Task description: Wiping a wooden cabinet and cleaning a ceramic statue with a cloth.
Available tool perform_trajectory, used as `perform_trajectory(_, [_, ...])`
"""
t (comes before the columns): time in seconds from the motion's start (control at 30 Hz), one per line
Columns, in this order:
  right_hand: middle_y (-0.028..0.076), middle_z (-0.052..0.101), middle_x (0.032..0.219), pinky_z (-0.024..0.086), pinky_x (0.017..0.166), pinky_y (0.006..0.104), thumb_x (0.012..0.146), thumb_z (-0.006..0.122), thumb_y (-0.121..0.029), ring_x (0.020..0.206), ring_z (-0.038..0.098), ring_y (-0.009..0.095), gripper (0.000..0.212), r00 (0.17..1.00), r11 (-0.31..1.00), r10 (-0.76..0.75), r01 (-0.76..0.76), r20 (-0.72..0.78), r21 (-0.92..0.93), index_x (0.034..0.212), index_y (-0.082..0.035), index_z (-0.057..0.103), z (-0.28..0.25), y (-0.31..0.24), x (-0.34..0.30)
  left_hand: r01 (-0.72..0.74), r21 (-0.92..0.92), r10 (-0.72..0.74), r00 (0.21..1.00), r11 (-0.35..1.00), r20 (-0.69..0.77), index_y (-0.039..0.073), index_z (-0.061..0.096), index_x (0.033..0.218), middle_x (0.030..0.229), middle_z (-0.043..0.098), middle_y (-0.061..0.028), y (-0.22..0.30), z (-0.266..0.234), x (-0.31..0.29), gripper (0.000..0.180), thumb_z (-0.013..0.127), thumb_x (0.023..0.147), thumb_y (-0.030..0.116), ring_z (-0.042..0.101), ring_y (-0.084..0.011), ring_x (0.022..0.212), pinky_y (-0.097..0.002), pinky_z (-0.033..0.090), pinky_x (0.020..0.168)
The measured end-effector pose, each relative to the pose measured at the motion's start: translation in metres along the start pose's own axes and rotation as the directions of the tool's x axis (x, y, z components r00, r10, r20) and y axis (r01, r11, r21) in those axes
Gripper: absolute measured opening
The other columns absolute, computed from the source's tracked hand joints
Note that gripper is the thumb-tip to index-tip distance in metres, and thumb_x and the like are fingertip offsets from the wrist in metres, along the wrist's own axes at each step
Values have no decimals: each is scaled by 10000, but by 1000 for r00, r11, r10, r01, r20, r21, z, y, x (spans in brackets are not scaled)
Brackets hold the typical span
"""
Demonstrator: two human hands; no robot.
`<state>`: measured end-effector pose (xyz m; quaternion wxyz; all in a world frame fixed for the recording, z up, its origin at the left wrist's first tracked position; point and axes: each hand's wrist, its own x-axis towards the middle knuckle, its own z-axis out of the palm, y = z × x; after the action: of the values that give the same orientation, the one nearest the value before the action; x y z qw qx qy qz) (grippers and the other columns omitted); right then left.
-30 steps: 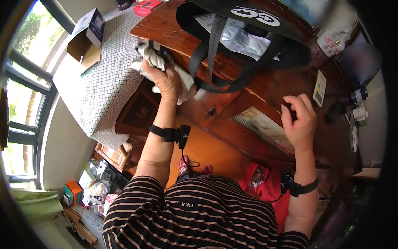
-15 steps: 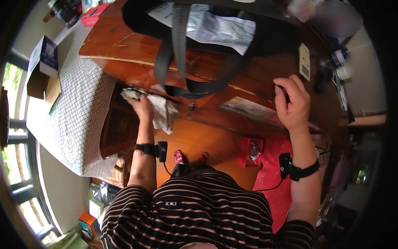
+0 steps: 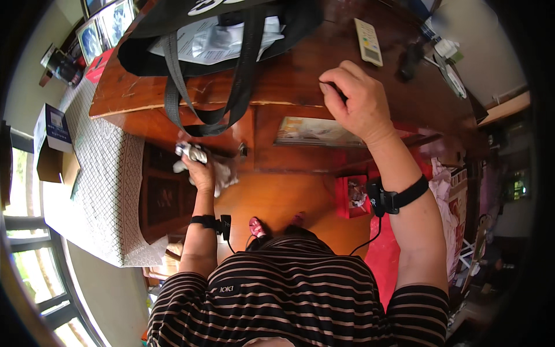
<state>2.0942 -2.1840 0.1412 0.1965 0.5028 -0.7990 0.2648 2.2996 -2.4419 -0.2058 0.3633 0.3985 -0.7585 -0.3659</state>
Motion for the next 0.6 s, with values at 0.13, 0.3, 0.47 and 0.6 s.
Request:
perform_trajectory(0.13, [76, 575, 785, 491, 575, 377, 820, 652, -77, 658, 605, 300, 52, 999, 999, -41, 41, -25, -16, 855, -84, 615, 0, 7, -2, 107, 79, -125, 949, 991, 290, 48, 482, 1204, 1104, 631, -211, 2, -18, -4, 426, 644, 812, 78, 617, -346, 1068, -394, 468, 912])
perform_trajectory(0.3, [79, 566, 780, 496, 580, 399, 844, 636, -88, 665, 599, 316, 23, 998, 998, -51, 52, -36, 20, 847, -89, 614, -6, 11, -8, 108, -71, -84, 957, 992, 277, 34, 490, 1190, 1011, 673, -172, 80, -54, -2, 381, 641, 844, 83, 656, -266, 917, -356, 500, 823])
perform_trajectory(0.47, [97, 582, 779, 501, 594, 425, 854, 626, -121, 690, 612, 341, 36, 988, 983, -136, 143, -67, 112, 845, -88, 614, -12, 11, -13, -20, -175, 65, 964, 984, 259, 43, 493, 1221, 1030, 640, -142, 143, -76, -47, 434, 617, 810, -18, 614, -212, 937, -323, 485, 856])
perform_trajectory(0.6, [106, 608, 803, 498, 598, 421, 863, 615, -113, 693, 612, 345, 42, 983, 953, -161, 176, -84, 245, 864, -72, 621, -21, 26, -20, 63, -214, 10, 946, 975, 324, 9, 450, 1299, 1085, 646, -148, 207, -76, -77, 471, 615, 858, 12, 620, -223, 994, -328, 480, 898])
